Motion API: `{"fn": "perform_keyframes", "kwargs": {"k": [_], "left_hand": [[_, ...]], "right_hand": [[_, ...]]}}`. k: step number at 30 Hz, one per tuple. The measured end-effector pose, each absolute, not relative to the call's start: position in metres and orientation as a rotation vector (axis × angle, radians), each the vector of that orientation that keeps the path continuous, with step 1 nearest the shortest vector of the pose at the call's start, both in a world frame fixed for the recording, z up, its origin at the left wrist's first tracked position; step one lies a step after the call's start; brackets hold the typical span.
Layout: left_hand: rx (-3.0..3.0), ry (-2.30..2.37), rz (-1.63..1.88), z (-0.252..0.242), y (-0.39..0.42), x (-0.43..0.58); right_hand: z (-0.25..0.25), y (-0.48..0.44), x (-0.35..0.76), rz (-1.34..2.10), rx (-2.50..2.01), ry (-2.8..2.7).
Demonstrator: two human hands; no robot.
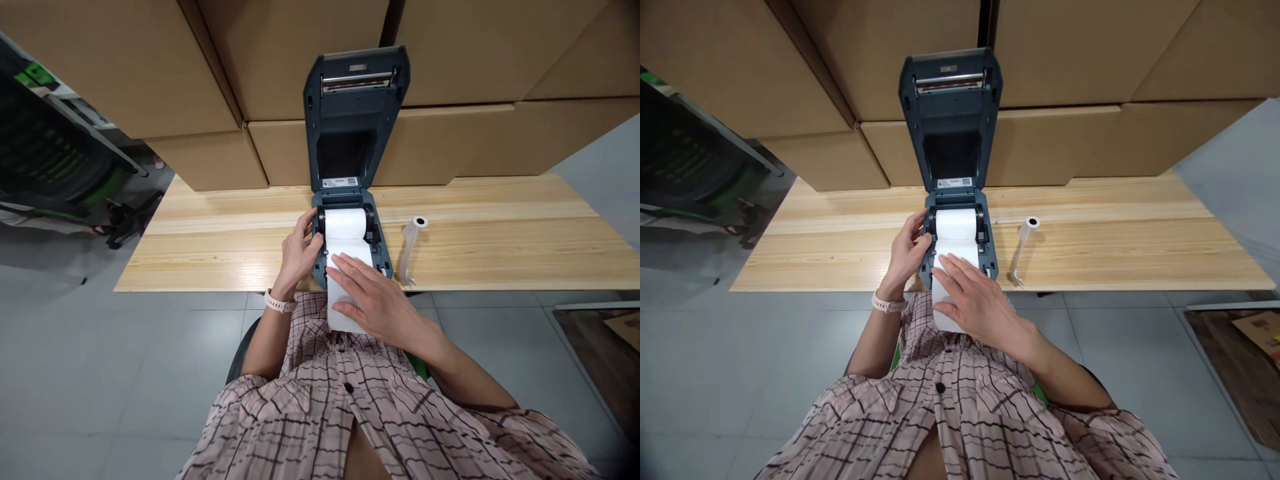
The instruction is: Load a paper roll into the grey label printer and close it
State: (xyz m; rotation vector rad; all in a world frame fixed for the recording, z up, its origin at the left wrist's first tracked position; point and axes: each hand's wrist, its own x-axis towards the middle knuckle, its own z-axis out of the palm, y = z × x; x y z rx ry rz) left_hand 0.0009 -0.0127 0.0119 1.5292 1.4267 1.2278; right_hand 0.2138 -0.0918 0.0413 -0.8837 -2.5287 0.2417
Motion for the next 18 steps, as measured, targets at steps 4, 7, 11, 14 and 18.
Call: {"fn": "perform_keyframes", "kwargs": {"k": [4, 7, 11, 14, 18], "left_hand": [[1.537, 1.433, 1.229, 0.011, -0.014, 0.002], [1.545, 1.455, 1.224, 0.01, -0.014, 0.001], [1.513, 1.45, 1.229, 0.01, -0.011, 0.001], [1.406, 1.371, 1.268, 0.009, -0.018, 0.007], [1.268, 1.305, 1.279, 0.009, -0.043, 0.024]], "right_hand": [[0.043, -0.09, 0.216, 0.299, -0.887, -2.509], [0.042, -0.091, 0.219, 0.305, -0.869, -2.501], [0.039, -0.094, 0.221, 0.285, -0.825, -2.486], [0.038, -0.096, 0.221, 0.272, -0.815, -2.478], [0.039, -0.097, 0.218, 0.234, -0.831, -2.468]]}}
